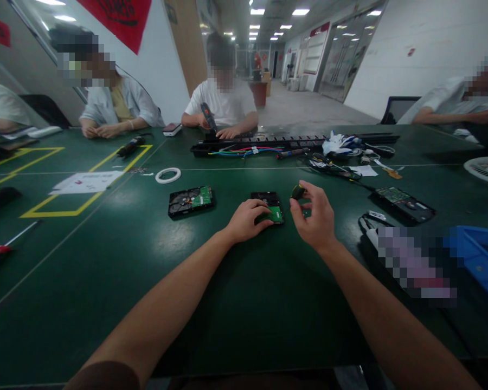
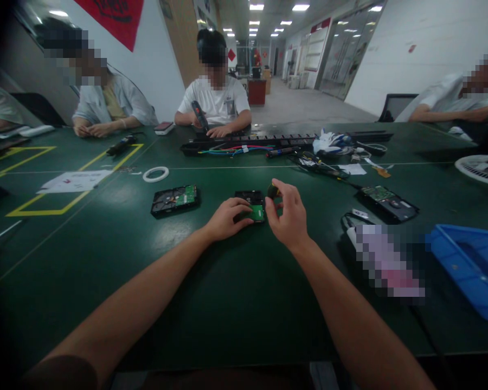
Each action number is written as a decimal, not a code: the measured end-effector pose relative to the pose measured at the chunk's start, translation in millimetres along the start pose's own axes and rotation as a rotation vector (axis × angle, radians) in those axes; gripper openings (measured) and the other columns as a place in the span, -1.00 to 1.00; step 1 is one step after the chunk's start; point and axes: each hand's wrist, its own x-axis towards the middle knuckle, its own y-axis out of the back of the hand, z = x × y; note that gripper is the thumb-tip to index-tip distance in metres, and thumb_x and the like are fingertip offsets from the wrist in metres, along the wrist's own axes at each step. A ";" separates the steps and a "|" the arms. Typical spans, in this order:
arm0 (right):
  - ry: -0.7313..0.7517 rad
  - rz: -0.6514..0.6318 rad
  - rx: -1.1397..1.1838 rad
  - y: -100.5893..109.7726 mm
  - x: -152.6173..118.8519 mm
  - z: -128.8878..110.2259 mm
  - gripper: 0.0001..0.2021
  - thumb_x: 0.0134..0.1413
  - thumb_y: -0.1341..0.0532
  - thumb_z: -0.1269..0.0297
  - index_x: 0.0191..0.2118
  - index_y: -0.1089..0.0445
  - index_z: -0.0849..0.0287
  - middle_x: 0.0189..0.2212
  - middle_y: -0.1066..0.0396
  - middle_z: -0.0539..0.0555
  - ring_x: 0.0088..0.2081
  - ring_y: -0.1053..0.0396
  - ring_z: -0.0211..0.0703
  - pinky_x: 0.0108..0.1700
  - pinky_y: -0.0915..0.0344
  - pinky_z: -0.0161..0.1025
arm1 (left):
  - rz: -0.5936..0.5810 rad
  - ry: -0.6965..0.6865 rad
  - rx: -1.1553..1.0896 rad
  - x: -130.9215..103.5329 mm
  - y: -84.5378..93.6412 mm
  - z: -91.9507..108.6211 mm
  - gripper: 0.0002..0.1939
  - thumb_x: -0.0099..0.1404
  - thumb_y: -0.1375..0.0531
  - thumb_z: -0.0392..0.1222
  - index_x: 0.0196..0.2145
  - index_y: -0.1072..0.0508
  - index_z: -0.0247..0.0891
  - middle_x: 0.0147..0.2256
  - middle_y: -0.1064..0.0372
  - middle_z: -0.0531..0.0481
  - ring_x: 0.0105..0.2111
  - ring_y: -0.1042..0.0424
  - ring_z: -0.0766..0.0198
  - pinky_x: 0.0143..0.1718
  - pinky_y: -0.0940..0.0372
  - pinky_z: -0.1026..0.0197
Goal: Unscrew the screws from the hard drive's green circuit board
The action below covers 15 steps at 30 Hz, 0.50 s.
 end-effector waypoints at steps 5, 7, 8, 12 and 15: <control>0.011 0.016 -0.031 -1.6 -0.4 -0.2 -0.47 0.36 -0.26 0.27 0.37 -0.21 -0.06 0.16 -0.44 0.20 -0.01 -0.53 0.07 -0.01 -0.60 0.13 | 0.005 0.037 -0.014 -0.8 0.1 1.6 -0.65 0.41 -0.39 -0.07 0.10 -0.54 -0.14 0.15 -0.43 -0.21 0.17 -0.46 -0.10 0.18 -0.39 -0.23; 0.022 0.023 -0.044 -1.4 -0.1 1.2 -0.48 0.35 -0.29 0.25 0.35 -0.23 -0.06 0.13 -0.45 0.19 -0.02 -0.52 0.07 -0.04 -0.60 0.12 | 0.003 0.047 -0.015 -1.0 0.1 1.3 -0.62 0.40 -0.40 -0.07 0.12 -0.53 -0.13 0.16 -0.42 -0.21 0.18 -0.45 -0.11 0.19 -0.39 -0.24; 0.021 0.025 -0.046 -1.1 0.0 1.9 -0.48 0.34 -0.30 0.25 0.35 -0.24 -0.06 0.12 -0.45 0.19 -0.02 -0.52 0.07 -0.05 -0.60 0.11 | 0.001 0.049 -0.012 -1.0 0.1 1.0 -0.61 0.39 -0.40 -0.06 0.13 -0.53 -0.12 0.16 -0.42 -0.21 0.18 -0.45 -0.11 0.20 -0.39 -0.25; 0.000 0.014 -0.029 -1.4 -0.7 3.5 -0.46 0.34 -0.29 0.24 0.37 -0.21 -0.05 0.16 -0.43 0.21 -0.04 -0.53 0.06 -0.03 -0.60 0.13 | -0.004 0.051 -0.013 -0.5 0.5 1.4 -0.59 0.39 -0.40 -0.06 0.15 -0.52 -0.11 0.16 -0.42 -0.19 0.18 -0.45 -0.11 0.21 -0.38 -0.24; -0.011 0.018 -0.019 -2.7 -1.6 3.9 -0.43 0.35 -0.26 0.25 0.40 -0.17 -0.05 0.20 -0.41 0.22 -0.05 -0.54 0.04 -0.01 -0.60 0.14 | 0.001 0.077 -0.021 -0.2 0.8 2.8 -0.51 0.39 -0.40 -0.05 0.21 -0.47 -0.13 0.17 -0.41 -0.21 0.18 -0.45 -0.12 0.22 -0.37 -0.23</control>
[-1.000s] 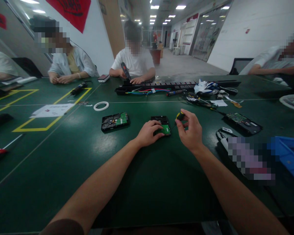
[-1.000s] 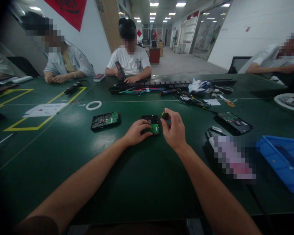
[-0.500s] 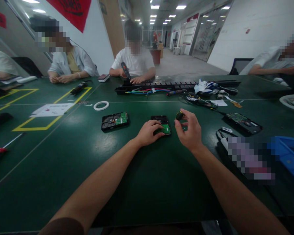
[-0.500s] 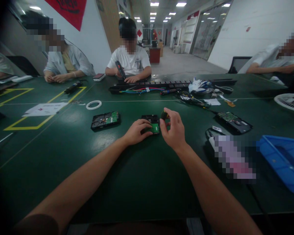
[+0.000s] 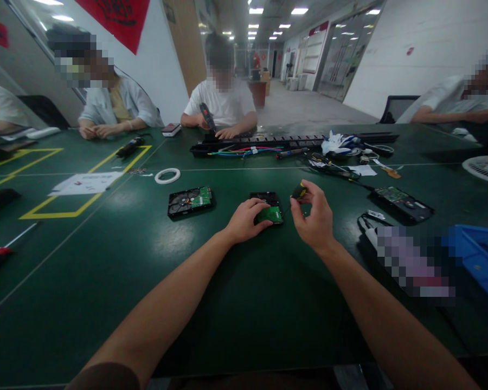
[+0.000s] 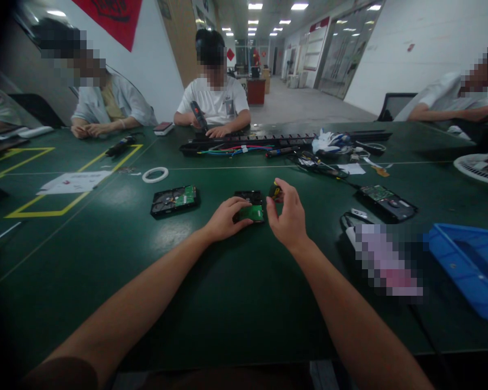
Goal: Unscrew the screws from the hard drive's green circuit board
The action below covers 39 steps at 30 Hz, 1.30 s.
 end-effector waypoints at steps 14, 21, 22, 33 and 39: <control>-0.011 -0.007 0.008 0.0 -0.6 -5.0 -0.44 0.33 -0.26 0.26 0.39 -0.19 -0.03 0.17 -0.42 0.21 -0.11 -0.54 0.00 -0.04 -0.61 0.09 | 0.022 0.075 -0.017 -1.4 -0.9 -0.1 -0.26 0.34 -0.44 0.01 0.36 -0.30 -0.13 0.22 -0.33 -0.24 0.21 -0.41 -0.14 0.26 -0.35 -0.23; 0.022 -0.001 -0.008 1.3 0.2 -4.4 -0.48 0.32 -0.31 0.25 0.33 -0.24 -0.03 0.07 -0.43 0.17 -0.14 -0.52 -0.04 -0.10 -0.60 0.01 | 0.060 0.086 -0.059 -2.5 -1.6 -0.7 -0.14 0.30 -0.47 0.01 0.42 -0.21 -0.08 0.25 -0.21 -0.25 0.16 -0.45 -0.10 0.23 -0.38 -0.22; 0.023 -0.001 -0.003 1.5 0.2 -4.4 -0.48 0.33 -0.31 0.26 0.33 -0.24 -0.03 0.07 -0.43 0.17 -0.14 -0.52 -0.05 -0.11 -0.60 0.01 | 0.061 0.087 -0.060 -2.5 -1.8 -1.0 -0.14 0.29 -0.47 0.01 0.42 -0.21 -0.08 0.25 -0.21 -0.24 0.15 -0.45 -0.10 0.23 -0.39 -0.22; 0.013 -0.008 0.018 -2.0 -1.8 -0.4 -0.43 0.34 -0.30 0.26 0.39 -0.19 -0.03 0.17 -0.41 0.21 -0.10 -0.54 -0.01 -0.09 -0.63 0.04 | 0.060 0.087 -0.079 -2.3 -1.1 -1.1 -0.13 0.29 -0.47 0.02 0.42 -0.20 -0.06 0.26 -0.17 -0.23 0.11 -0.48 -0.08 0.20 -0.42 -0.21; 0.027 -0.004 0.019 -1.7 -2.1 0.0 -0.42 0.33 -0.31 0.25 0.38 -0.20 -0.05 0.12 -0.42 0.19 -0.12 -0.53 -0.02 -0.12 -0.63 0.03 | 0.059 0.083 -0.064 -2.1 -1.4 -1.0 -0.15 0.30 -0.45 0.01 0.42 -0.19 -0.06 0.25 -0.19 -0.22 0.11 -0.48 -0.06 0.19 -0.42 -0.18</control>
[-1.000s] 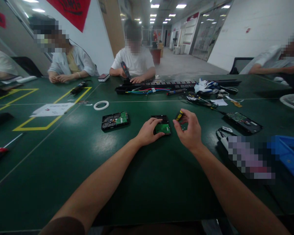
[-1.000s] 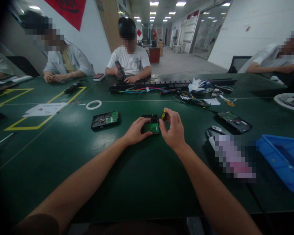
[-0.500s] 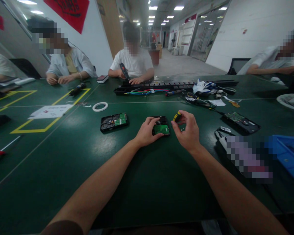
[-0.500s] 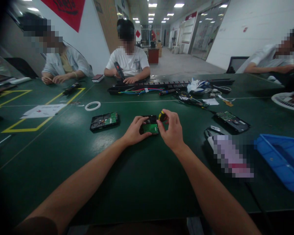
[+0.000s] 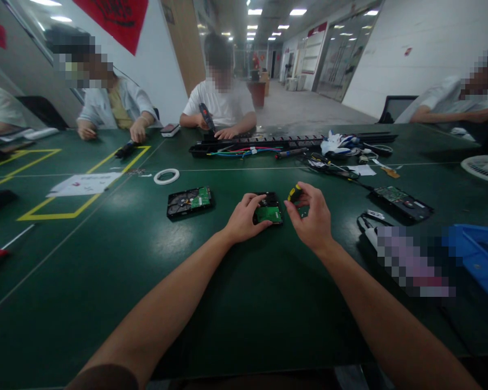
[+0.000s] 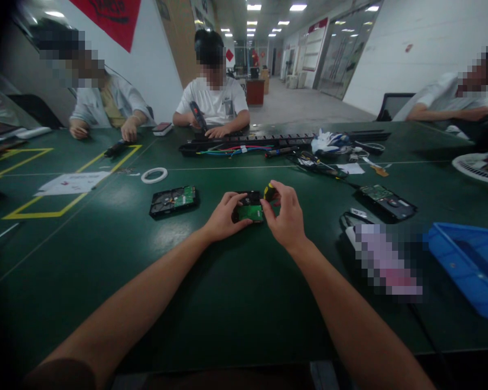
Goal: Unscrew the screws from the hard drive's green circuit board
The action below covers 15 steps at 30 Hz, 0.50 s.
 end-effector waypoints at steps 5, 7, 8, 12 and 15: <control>0.001 0.001 0.010 -0.8 -0.8 0.7 -0.42 0.33 -0.31 0.25 0.39 -0.20 -0.06 0.13 -0.42 0.20 -0.11 -0.54 -0.02 -0.10 -0.64 0.03 | -0.016 -0.010 0.023 1.1 2.2 3.4 -0.17 0.32 -0.42 0.02 0.42 -0.20 -0.07 0.26 -0.22 -0.24 0.12 -0.47 -0.09 0.19 -0.40 -0.20; 0.002 0.001 0.024 -1.1 -1.2 0.3 -0.42 0.34 -0.30 0.26 0.40 -0.19 -0.06 0.16 -0.42 0.20 -0.09 -0.56 -0.01 -0.09 -0.64 0.03 | -0.016 -0.018 0.036 1.2 2.5 4.2 -0.19 0.32 -0.42 0.03 0.40 -0.22 -0.11 0.24 -0.25 -0.25 0.12 -0.47 -0.09 0.18 -0.40 -0.19; 0.000 -0.001 0.035 -1.2 -1.4 0.0 -0.41 0.34 -0.30 0.26 0.40 -0.18 -0.06 0.18 -0.42 0.21 -0.08 -0.56 0.00 -0.08 -0.64 0.03 | -0.017 -0.022 0.043 1.1 2.6 4.4 -0.21 0.32 -0.41 0.03 0.39 -0.24 -0.13 0.23 -0.26 -0.25 0.12 -0.47 -0.09 0.17 -0.40 -0.18; -0.026 -0.016 0.062 -1.9 -2.1 -1.3 -0.39 0.35 -0.27 0.29 0.43 -0.15 -0.05 0.22 -0.43 0.21 -0.07 -0.59 -0.01 -0.04 -0.64 0.04 | -0.018 -0.030 0.068 0.9 2.3 3.7 -0.33 0.39 -0.36 0.03 0.35 -0.31 -0.15 0.19 -0.32 -0.25 0.07 -0.48 -0.06 0.13 -0.42 -0.14; -0.023 -0.008 0.045 -2.3 -2.0 -1.0 -0.40 0.34 -0.28 0.29 0.42 -0.16 -0.04 0.22 -0.44 0.20 -0.09 -0.59 -0.02 -0.04 -0.64 0.02 | -0.006 -0.017 0.070 1.3 1.2 1.4 -0.46 0.45 -0.30 -0.05 0.31 -0.37 -0.17 0.16 -0.36 -0.22 -0.01 -0.52 0.02 0.10 -0.43 -0.11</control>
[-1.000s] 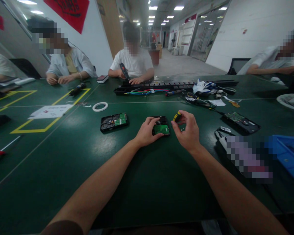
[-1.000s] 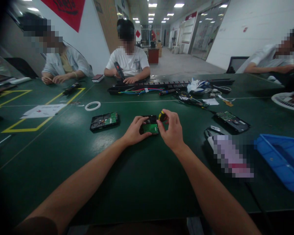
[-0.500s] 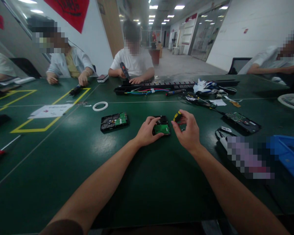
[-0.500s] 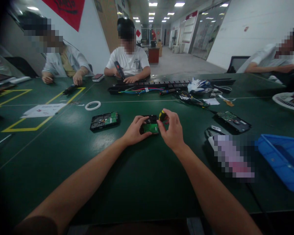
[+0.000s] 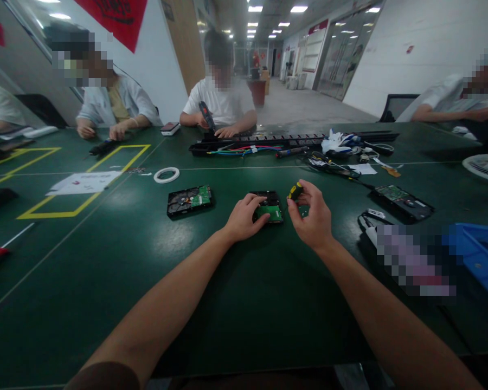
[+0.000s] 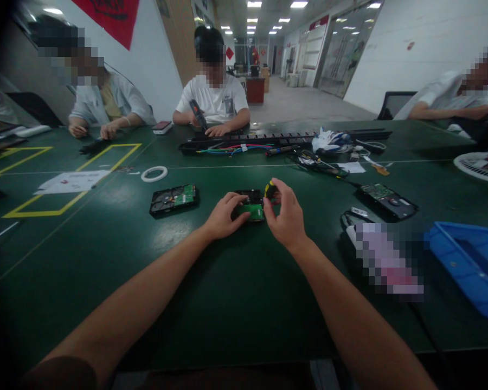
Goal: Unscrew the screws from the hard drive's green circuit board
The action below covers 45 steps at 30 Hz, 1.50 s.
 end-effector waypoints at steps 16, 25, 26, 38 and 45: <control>0.001 -0.010 -0.011 0.6 -0.2 2.8 -0.42 0.33 -0.30 0.26 0.39 -0.20 -0.08 0.15 -0.46 0.18 -0.08 -0.56 0.01 -0.08 -0.65 0.05 | 0.262 0.174 0.082 3.2 -2.9 -13.3 -0.70 0.46 -0.17 -0.46 -0.01 -0.60 -0.20 -0.07 -0.44 -0.10 -0.07 -0.49 0.11 -0.02 -0.47 0.09; 0.003 0.011 0.000 1.1 -0.4 3.9 -0.45 0.33 -0.31 0.23 0.36 -0.20 -0.07 0.13 -0.44 0.17 -0.09 -0.57 -0.02 -0.12 -0.64 0.00 | 0.241 0.199 0.085 3.3 -2.8 -10.7 -0.77 0.55 -0.16 -0.34 0.01 -0.60 -0.19 -0.04 -0.49 -0.10 -0.09 -0.53 0.14 -0.09 -0.46 0.14; 0.003 0.011 -0.003 1.1 -0.4 4.1 -0.45 0.34 -0.31 0.23 0.36 -0.20 -0.06 0.14 -0.44 0.17 -0.08 -0.57 -0.02 -0.10 -0.64 0.00 | 0.237 0.198 0.088 3.6 -2.4 -10.4 -0.79 0.55 -0.17 -0.32 -0.01 -0.60 -0.19 -0.06 -0.50 -0.09 -0.11 -0.53 0.14 -0.09 -0.46 0.14; -0.017 0.069 -0.037 0.4 -1.5 4.8 -0.47 0.28 -0.37 0.19 0.28 -0.22 -0.03 0.09 -0.41 0.17 -0.16 -0.54 -0.04 -0.16 -0.61 0.01 | 0.211 0.192 0.117 3.8 0.9 -8.3 -0.76 0.58 -0.19 -0.10 -0.26 -0.53 -0.19 -0.24 -0.53 -0.06 -0.22 -0.50 0.12 -0.12 -0.39 0.11; -0.017 0.091 -0.036 -0.3 -1.3 4.0 -0.49 0.29 -0.34 0.23 0.28 -0.21 0.00 0.10 -0.36 0.20 -0.11 -0.53 -0.01 -0.17 -0.61 0.01 | 0.198 0.207 0.104 3.5 -1.5 -8.0 -0.84 0.58 -0.16 -0.17 -0.16 -0.53 -0.17 -0.29 -0.56 -0.01 -0.29 -0.51 0.15 -0.18 -0.38 0.14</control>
